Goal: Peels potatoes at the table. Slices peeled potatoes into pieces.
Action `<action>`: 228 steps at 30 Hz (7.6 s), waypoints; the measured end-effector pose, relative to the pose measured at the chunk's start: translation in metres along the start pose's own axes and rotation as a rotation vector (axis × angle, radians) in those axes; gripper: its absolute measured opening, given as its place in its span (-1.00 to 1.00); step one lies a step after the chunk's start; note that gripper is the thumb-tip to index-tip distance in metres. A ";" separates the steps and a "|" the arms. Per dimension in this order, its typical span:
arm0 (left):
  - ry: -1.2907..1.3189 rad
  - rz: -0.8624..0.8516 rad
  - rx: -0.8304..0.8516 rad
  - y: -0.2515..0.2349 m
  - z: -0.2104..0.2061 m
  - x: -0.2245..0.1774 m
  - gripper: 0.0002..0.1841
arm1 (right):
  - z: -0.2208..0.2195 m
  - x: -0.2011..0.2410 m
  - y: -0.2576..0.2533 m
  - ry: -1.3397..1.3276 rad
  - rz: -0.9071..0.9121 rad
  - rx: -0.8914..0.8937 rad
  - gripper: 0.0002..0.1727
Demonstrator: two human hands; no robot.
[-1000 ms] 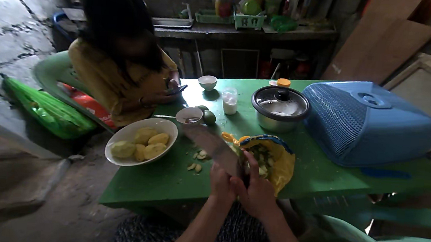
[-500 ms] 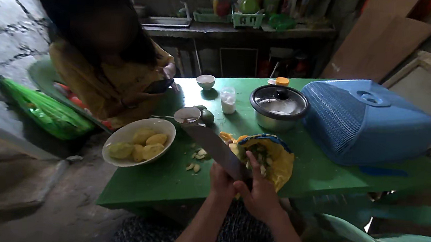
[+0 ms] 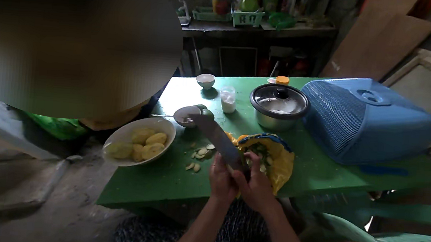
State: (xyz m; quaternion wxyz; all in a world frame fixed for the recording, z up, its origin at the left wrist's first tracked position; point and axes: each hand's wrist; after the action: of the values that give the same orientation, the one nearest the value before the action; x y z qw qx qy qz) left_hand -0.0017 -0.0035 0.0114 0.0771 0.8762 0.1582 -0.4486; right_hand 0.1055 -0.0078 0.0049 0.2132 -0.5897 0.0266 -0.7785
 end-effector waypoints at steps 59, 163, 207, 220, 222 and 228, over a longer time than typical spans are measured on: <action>-0.328 -0.238 0.097 -0.004 0.015 0.005 -0.67 | 0.017 -0.002 -0.002 -0.245 -0.041 0.113 -0.26; -0.037 0.093 0.140 -0.020 0.009 0.000 -0.50 | 0.020 -0.005 0.005 0.007 -0.027 0.078 0.01; -0.448 -0.178 0.051 -0.035 0.016 0.010 -0.82 | 0.021 -0.003 0.003 0.191 -0.018 0.101 0.12; -0.500 -0.169 0.045 -0.022 0.014 0.010 -0.79 | 0.018 -0.005 -0.007 0.111 -0.038 0.071 -0.07; -0.446 -0.142 0.077 -0.025 0.015 0.008 -0.79 | 0.024 -0.005 -0.005 0.068 -0.018 0.110 -0.03; -0.461 -0.133 0.204 -0.028 0.019 0.002 -0.79 | 0.036 -0.007 0.003 0.045 0.073 0.160 0.08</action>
State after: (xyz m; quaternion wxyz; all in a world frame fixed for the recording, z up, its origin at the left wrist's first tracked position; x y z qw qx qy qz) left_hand -0.0248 0.0179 -0.0008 -0.0073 0.7419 0.1475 -0.6541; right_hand 0.1411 -0.0007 0.0080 0.2869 -0.5520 -0.0094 -0.7829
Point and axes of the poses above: each hand's wrist, its own y-axis away from the middle knuckle, its own z-axis out of the back of the hand, x = y × z, and after that the axes turned 13 degrees about -y, right-handed
